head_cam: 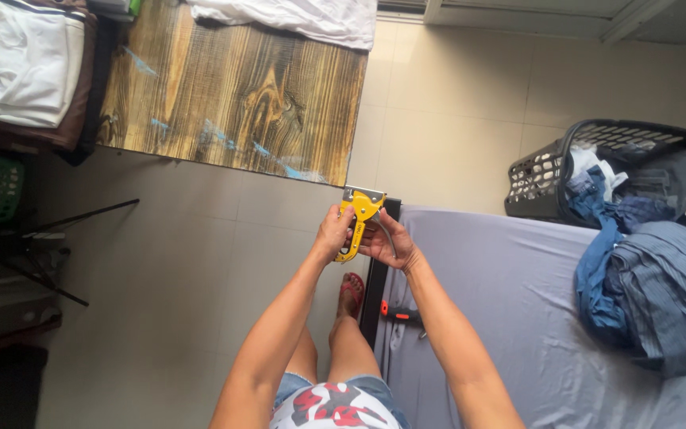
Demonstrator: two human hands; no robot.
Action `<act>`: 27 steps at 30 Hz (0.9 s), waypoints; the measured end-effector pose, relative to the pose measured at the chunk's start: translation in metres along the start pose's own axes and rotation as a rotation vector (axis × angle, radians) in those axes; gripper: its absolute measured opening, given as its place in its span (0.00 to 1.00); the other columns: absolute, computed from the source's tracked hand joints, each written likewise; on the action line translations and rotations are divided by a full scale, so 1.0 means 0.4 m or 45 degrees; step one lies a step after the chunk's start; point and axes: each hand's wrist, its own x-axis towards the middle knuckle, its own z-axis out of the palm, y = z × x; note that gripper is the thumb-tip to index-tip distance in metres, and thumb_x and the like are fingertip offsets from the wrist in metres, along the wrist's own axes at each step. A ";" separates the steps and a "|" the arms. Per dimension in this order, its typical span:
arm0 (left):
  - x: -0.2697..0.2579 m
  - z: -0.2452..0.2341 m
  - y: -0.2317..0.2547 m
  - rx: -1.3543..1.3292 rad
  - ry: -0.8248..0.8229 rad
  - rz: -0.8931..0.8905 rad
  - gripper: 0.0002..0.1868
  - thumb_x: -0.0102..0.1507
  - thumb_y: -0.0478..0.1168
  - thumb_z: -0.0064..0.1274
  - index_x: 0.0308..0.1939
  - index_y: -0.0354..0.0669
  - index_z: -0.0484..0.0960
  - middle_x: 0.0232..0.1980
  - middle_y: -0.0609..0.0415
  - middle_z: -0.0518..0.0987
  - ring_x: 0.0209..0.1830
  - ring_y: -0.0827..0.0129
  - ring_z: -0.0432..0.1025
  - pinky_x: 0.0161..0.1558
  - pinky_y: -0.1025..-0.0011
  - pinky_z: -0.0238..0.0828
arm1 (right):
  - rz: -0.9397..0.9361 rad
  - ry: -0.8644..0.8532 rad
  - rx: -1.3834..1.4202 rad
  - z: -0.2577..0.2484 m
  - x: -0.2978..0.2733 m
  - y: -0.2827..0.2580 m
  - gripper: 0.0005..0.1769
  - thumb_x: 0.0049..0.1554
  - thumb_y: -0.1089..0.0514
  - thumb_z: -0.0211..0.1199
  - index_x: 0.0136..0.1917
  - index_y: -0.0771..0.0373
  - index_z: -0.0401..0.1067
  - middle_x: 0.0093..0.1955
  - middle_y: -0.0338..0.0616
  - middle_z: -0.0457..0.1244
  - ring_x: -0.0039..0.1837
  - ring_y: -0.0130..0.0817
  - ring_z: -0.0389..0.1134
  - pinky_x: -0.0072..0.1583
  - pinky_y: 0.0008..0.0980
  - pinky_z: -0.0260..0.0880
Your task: The person retrieves a staple gun and hammer from a drawer and carries them to a bedroom. They use the hammer to strike the corner of the bed frame and then use the staple gun to secure the fabric to the frame.
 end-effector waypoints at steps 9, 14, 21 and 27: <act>0.007 0.013 -0.014 0.043 0.120 0.084 0.22 0.69 0.55 0.48 0.53 0.40 0.74 0.37 0.54 0.79 0.23 0.79 0.69 0.23 0.75 0.71 | -0.007 0.012 -0.090 -0.027 0.017 -0.010 0.40 0.60 0.31 0.57 0.71 0.63 0.67 0.67 0.53 0.65 0.69 0.49 0.66 0.72 0.50 0.63; 0.013 0.009 -0.019 0.076 0.138 0.106 0.23 0.69 0.55 0.48 0.52 0.38 0.74 0.39 0.53 0.82 0.24 0.80 0.71 0.23 0.75 0.71 | -0.032 0.028 -0.115 -0.030 0.027 0.007 0.33 0.62 0.36 0.59 0.69 0.63 0.69 0.60 0.52 0.68 0.64 0.47 0.69 0.70 0.50 0.66; 0.023 -0.003 -0.031 -0.107 0.053 0.071 0.20 0.69 0.53 0.48 0.50 0.38 0.73 0.33 0.58 0.76 0.21 0.81 0.66 0.20 0.77 0.64 | -0.032 0.113 -0.163 -0.004 0.029 0.017 0.29 0.62 0.38 0.59 0.64 0.63 0.72 0.55 0.48 0.70 0.59 0.43 0.71 0.66 0.46 0.68; 0.027 0.005 -0.043 -0.174 0.061 0.097 0.20 0.70 0.52 0.48 0.49 0.38 0.74 0.31 0.59 0.74 0.20 0.81 0.65 0.18 0.77 0.63 | -0.074 0.197 -0.182 -0.014 0.039 0.034 0.25 0.63 0.40 0.58 0.59 0.62 0.74 0.50 0.46 0.70 0.55 0.41 0.71 0.64 0.44 0.69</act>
